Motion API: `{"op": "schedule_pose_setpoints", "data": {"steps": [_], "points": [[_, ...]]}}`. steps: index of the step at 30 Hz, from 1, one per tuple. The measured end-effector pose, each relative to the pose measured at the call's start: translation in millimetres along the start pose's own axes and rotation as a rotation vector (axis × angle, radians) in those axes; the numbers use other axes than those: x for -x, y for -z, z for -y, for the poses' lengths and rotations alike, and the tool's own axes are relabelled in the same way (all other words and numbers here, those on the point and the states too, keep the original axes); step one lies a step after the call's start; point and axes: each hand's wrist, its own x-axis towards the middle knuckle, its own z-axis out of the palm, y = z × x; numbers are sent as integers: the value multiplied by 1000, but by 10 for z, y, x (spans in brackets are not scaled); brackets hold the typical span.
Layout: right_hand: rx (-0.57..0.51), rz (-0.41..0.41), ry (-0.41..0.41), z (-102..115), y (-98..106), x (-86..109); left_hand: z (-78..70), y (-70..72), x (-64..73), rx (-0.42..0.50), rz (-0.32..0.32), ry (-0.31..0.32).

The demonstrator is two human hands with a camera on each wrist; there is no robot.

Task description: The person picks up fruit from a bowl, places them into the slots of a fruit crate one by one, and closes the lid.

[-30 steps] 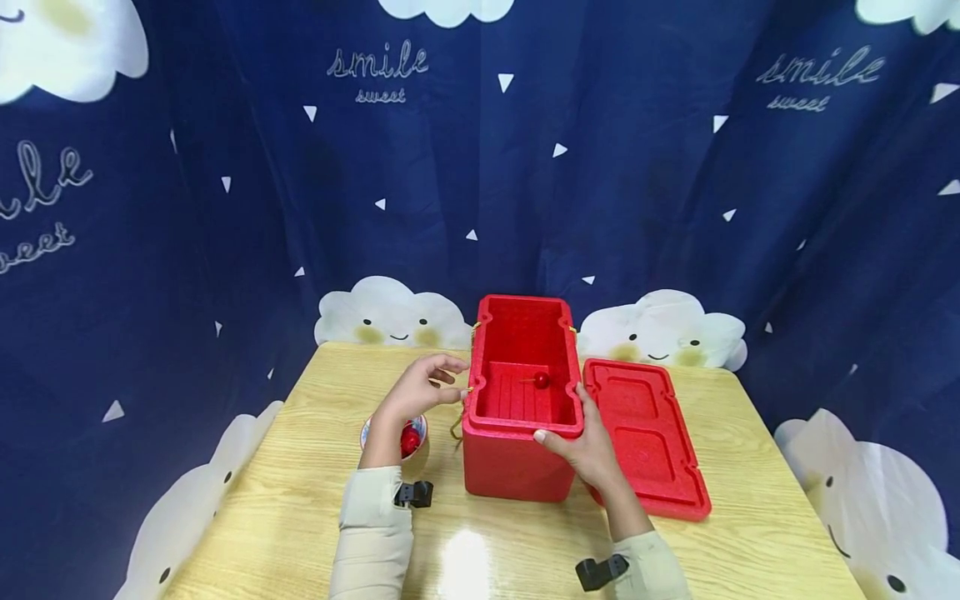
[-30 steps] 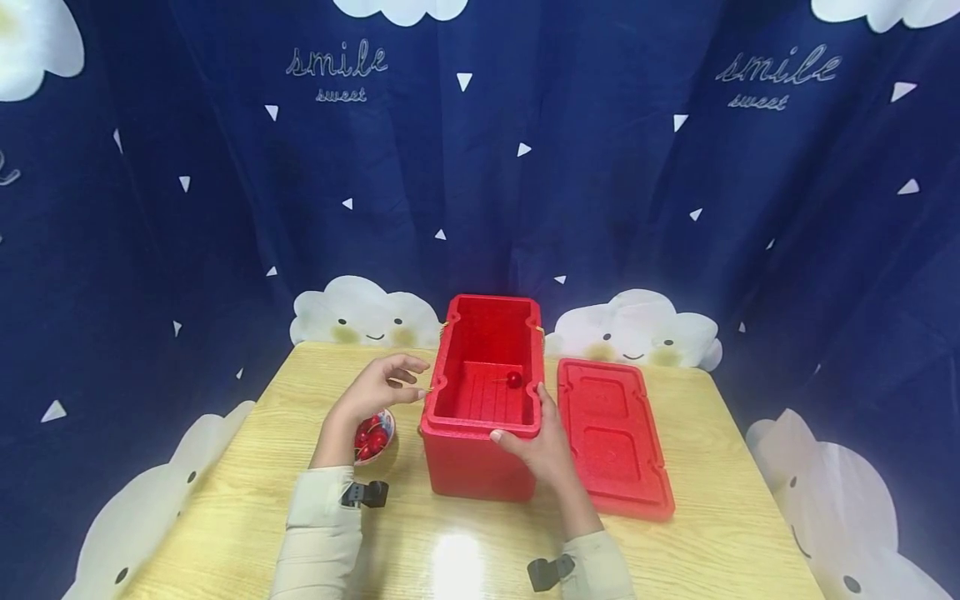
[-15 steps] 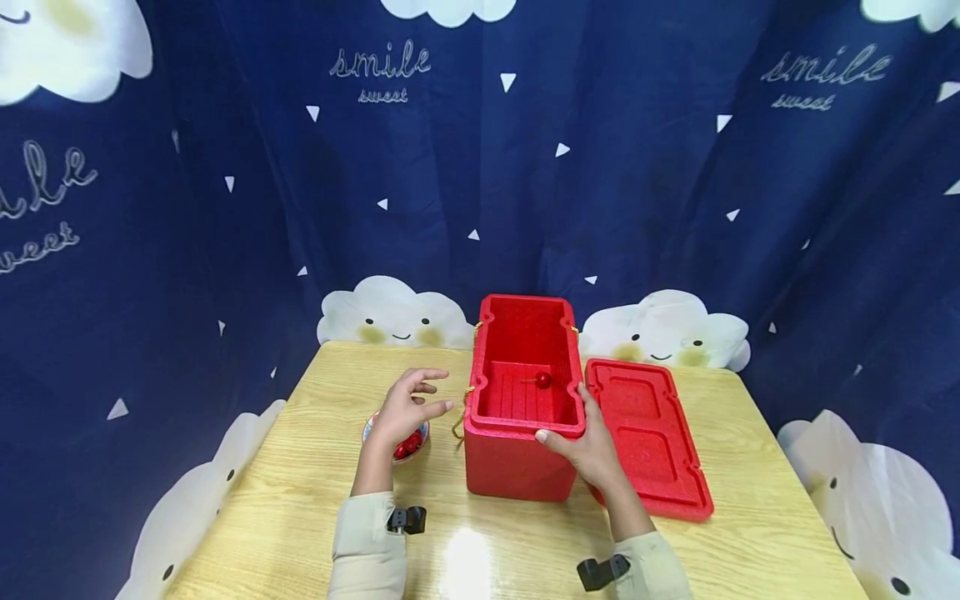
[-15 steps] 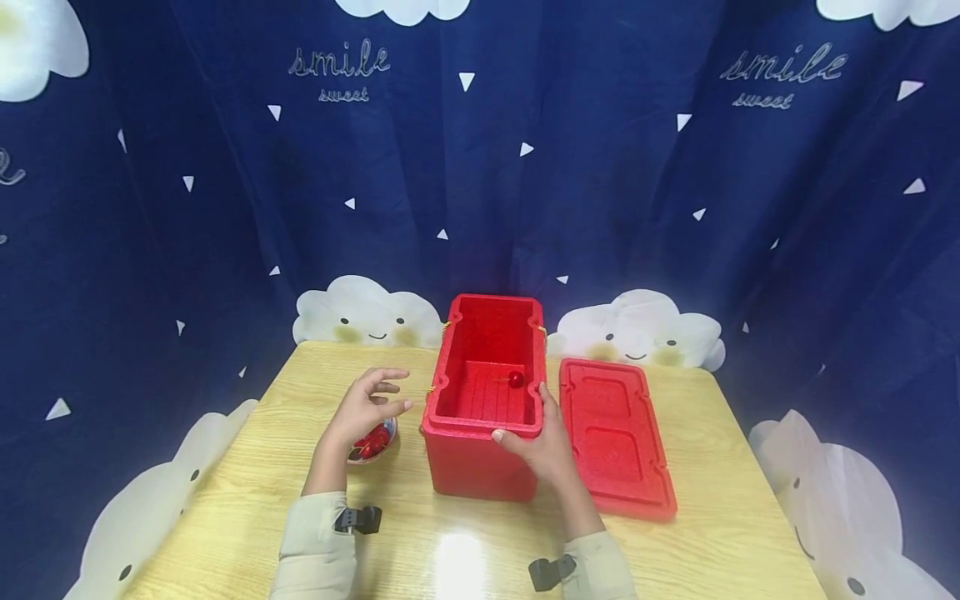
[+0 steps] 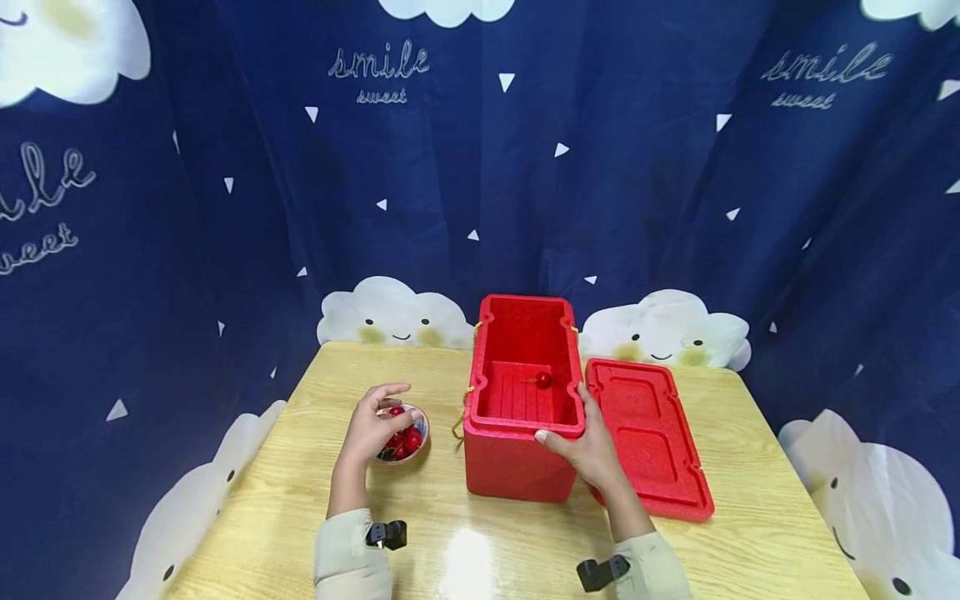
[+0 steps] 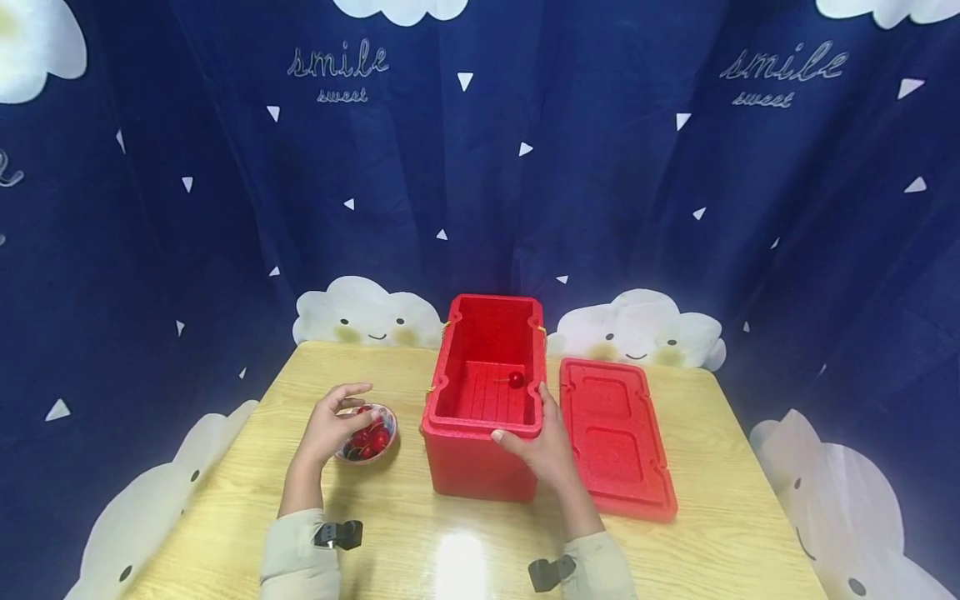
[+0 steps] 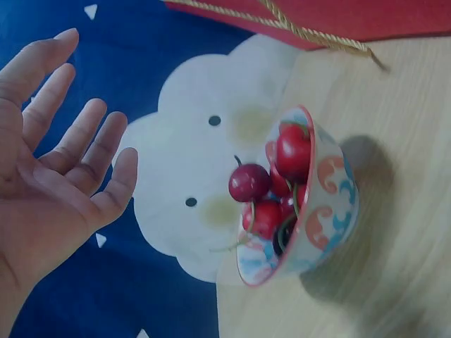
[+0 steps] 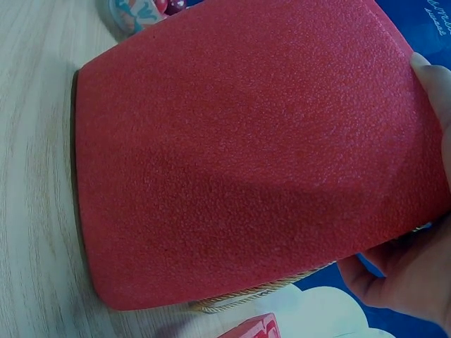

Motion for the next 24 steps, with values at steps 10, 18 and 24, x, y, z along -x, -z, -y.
{"op": "schedule_pose_setpoints", "data": {"steps": [10, 18, 24], "points": [[26, 12, -6, -9, 5, -11, -9, 118, 55, 23, -39, 69], [9, 19, -31, -2, 8, -2, 42, 187, 99, 62, -76, 116], [-3, 20, -31, -5, 4, 3, 407, 195, 46, 42, -128, 145]]}}
